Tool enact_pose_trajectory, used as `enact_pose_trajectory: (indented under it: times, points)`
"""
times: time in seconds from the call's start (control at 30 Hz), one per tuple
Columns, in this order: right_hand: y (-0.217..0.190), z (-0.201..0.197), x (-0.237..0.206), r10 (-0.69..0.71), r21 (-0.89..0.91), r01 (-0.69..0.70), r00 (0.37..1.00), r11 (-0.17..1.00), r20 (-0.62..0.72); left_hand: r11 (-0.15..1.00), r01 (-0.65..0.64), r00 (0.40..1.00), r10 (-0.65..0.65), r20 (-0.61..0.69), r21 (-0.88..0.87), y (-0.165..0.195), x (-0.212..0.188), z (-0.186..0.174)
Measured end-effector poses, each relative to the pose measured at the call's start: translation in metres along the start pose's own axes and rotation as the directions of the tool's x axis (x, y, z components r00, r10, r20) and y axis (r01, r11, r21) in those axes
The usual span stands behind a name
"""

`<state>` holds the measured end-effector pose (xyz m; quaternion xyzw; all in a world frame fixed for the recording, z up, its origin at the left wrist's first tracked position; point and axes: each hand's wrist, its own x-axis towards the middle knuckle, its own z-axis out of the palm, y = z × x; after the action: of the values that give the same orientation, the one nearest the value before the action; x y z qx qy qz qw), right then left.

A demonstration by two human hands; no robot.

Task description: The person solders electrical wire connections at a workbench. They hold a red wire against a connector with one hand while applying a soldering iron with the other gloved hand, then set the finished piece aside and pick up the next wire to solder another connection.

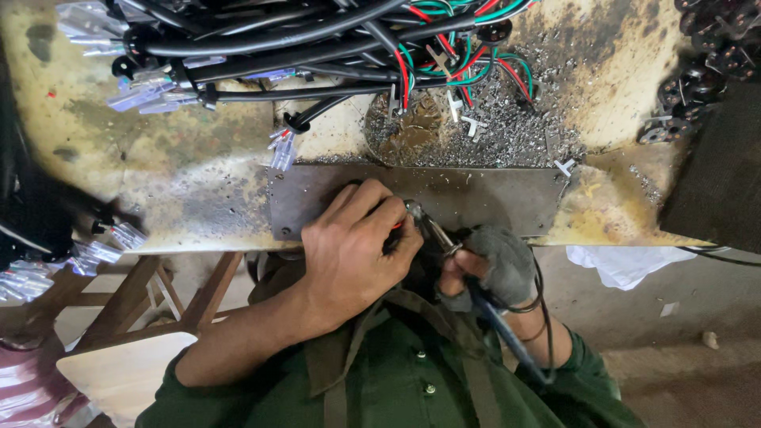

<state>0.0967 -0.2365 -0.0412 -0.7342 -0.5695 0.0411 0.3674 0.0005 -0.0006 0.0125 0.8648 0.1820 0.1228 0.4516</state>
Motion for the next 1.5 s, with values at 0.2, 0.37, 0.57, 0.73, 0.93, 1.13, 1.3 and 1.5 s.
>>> enact_pose_trajectory:
  times: [0.2,0.37,0.57,0.73,0.93,1.13,1.3,1.5]
  points:
    - [-0.007,-0.002,-0.001,0.138,0.072,-0.145,0.986,0.987,0.095,1.000,0.001,1.000,-0.001,0.006,-0.025,-0.001,0.001,-0.001]
    - [-0.010,0.002,0.002,0.188,0.050,-0.189,0.982,0.981,0.008,1.000,-0.023,1.000,0.023,-0.014,0.009,-0.001,0.002,0.000]
    - [-0.005,-0.004,-0.008,0.316,0.124,-0.323,0.946,0.938,0.072,0.999,-0.031,0.999,0.031,-0.026,0.019,-0.001,0.002,0.001]
    - [-0.013,-0.012,-0.013,0.500,0.285,-0.511,0.858,0.811,0.114,0.998,-0.051,0.999,0.052,-0.013,0.021,-0.002,0.001,0.000]
    - [-0.015,-0.002,-0.007,0.355,0.160,-0.347,0.934,0.924,-0.025,0.998,-0.064,0.998,0.065,-0.019,0.025,-0.003,0.002,0.001]
    - [-0.005,-0.006,-0.009,0.342,0.170,-0.387,0.908,0.906,0.243,0.997,-0.069,0.997,0.070,-0.028,0.029,-0.004,0.002,0.002]
    - [-0.012,0.001,-0.010,0.460,0.198,-0.448,0.888,0.872,-0.015,0.996,-0.076,0.997,0.077,-0.024,0.044,-0.004,0.002,0.001]
    - [-0.017,-0.006,-0.006,0.712,0.359,-0.747,0.655,0.559,0.253,0.997,-0.074,0.997,0.074,-0.029,0.024,-0.003,0.002,-0.001]
